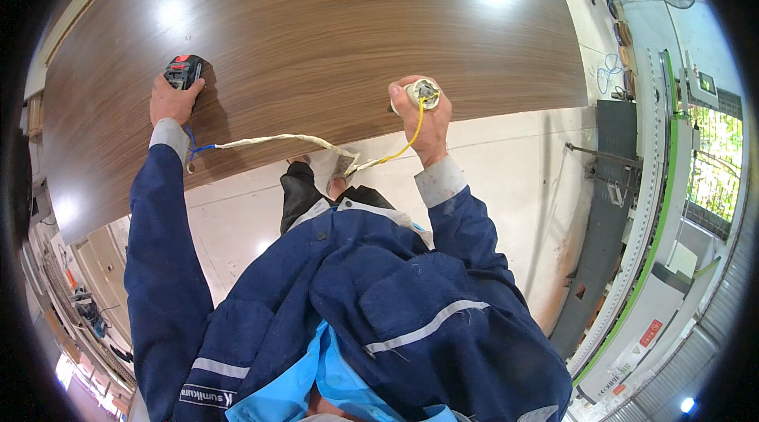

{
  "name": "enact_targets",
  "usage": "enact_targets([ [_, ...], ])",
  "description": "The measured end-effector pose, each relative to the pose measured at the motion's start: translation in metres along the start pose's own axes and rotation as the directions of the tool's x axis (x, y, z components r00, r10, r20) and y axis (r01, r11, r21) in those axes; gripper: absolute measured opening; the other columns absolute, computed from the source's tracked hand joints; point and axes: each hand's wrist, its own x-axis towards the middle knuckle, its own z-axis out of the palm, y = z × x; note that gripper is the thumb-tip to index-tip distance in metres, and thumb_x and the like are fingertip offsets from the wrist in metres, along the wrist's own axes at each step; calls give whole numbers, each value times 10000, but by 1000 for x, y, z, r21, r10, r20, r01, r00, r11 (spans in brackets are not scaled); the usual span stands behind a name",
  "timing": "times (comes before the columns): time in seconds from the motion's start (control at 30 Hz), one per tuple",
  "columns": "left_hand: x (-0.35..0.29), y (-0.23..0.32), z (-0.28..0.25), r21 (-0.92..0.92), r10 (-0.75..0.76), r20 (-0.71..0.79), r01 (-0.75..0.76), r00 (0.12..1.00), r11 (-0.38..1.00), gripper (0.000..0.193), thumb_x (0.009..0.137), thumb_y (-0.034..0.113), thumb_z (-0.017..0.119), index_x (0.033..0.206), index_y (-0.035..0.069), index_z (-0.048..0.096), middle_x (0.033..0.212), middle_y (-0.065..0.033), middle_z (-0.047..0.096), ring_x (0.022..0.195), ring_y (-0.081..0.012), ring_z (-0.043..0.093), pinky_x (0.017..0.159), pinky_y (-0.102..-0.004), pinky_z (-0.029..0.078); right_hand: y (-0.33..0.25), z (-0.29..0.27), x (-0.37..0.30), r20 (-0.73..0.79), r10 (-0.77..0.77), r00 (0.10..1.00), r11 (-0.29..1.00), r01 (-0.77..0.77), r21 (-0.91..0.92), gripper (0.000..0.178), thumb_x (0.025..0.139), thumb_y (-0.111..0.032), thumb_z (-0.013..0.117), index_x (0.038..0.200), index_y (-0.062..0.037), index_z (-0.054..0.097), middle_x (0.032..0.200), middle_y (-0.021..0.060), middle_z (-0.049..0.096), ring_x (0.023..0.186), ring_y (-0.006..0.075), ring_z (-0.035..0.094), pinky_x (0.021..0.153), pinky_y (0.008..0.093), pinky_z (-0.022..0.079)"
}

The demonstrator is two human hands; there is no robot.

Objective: The person sands a large wooden tabletop using a handheld electric sander, moving it across the surface in multiple passes. They pause to inspect small wood chips, then continue sanding before walking away with the tools.

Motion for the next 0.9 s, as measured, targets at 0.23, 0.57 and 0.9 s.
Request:
enact_targets([
  [0.23,-1,1,0,12,9,-7,-9,1000,1000,908,754,606,827,1354,-14,545,1330,-230,632,1280,-383,593,1069,-460,487,24,10,3,7,17,1000,999,-16,-37,162,903,-153,811,947,-30,715,835,7,698,733,84,623,666,273,520],
  [0.57,3,1,-1,-3,-50,16,50,999,999,912,758,609,826,1359,-15,540,1350,-230,628,1281,-386,596,1069,-460,492,11,17,30,-26,-135,991,988,132,-76,178,905,-170,802,937,-17,717,802,12,700,739,99,650,668,271,528],
  [0.9,9,2,2,12,-87,-11,87,996,996,905,760,618,817,1343,-16,541,1337,-244,627,1269,-386,601,1070,-466,493,9,25,62,-10,-120,993,992,119,-42,184,895,-176,811,921,-16,724,812,23,725,743,103,661,692,276,544],
])
